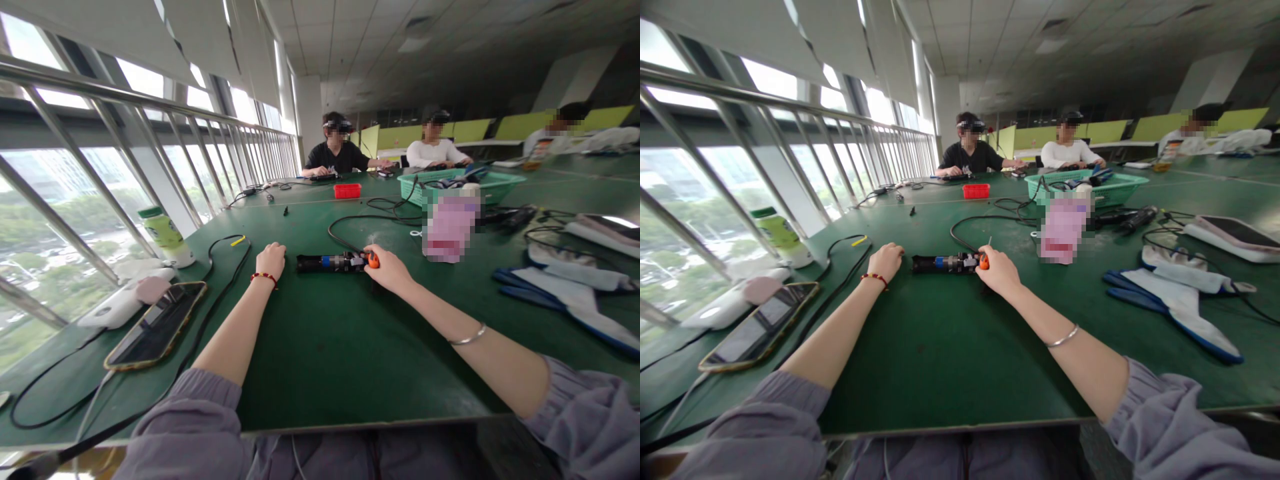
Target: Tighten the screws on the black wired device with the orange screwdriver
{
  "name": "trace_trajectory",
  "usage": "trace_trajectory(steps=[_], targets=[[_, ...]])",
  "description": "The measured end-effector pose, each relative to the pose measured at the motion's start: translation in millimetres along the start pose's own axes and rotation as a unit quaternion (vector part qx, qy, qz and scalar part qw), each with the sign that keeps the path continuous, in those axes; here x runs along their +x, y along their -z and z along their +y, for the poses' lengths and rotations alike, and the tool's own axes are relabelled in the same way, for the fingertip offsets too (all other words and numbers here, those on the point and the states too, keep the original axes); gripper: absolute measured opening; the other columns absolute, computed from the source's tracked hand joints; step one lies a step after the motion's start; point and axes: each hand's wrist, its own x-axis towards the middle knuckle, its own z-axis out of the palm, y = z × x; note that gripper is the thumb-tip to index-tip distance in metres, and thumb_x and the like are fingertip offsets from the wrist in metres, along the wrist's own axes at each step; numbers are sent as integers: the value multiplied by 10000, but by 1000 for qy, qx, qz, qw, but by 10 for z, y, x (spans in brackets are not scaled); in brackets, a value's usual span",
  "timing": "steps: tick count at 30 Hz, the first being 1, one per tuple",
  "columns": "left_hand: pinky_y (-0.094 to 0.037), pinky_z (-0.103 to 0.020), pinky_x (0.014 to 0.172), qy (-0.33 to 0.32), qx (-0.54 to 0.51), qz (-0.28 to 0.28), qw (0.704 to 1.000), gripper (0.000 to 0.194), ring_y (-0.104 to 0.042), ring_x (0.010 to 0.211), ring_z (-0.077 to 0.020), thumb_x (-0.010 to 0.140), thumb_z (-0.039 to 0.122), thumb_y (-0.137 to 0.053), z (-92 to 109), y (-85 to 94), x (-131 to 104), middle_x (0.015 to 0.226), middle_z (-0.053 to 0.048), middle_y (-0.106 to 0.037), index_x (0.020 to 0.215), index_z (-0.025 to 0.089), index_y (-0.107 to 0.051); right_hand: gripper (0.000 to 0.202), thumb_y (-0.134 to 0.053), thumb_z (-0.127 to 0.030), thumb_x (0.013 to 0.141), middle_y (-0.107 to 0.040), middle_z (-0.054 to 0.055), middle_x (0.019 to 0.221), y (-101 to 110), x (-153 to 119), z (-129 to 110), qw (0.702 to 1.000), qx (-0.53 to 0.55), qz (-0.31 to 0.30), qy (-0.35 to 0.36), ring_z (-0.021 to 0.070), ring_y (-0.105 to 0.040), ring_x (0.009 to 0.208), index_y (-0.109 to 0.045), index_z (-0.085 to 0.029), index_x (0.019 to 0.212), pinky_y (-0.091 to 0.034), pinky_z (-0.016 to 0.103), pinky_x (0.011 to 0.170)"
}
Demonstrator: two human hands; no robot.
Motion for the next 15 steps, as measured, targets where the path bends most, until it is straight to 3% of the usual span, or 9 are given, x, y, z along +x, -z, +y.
trace_trajectory(steps=[10, 15], targets=[[-526, -298, 794, -4, 25, -23, 999, 328, -608, 1039, -228, 889, 125, -372, 18, 66, -9, 1065, -116, -629, 979, 169, -684, 416, -580, -274, 731, -673, 69, 1016, -33, 26, -2, 999, 40, 7, 15, 210, -620, 877, -564, -214, 1142, -472, 311, 768], [-522, -326, 815, 9, 21, -53, 998, 342, -635, 1018, -246, 851, 77, -395, 103, 181, -18, 1072, -145, -656, 954, 160, -710, 494, -644, -252, 667, -663, 66, 1054, -51, 55, 42, 997, 51, 13, 51, 222, -604, 937, -558, -219, 1152, -466, 341, 830]])
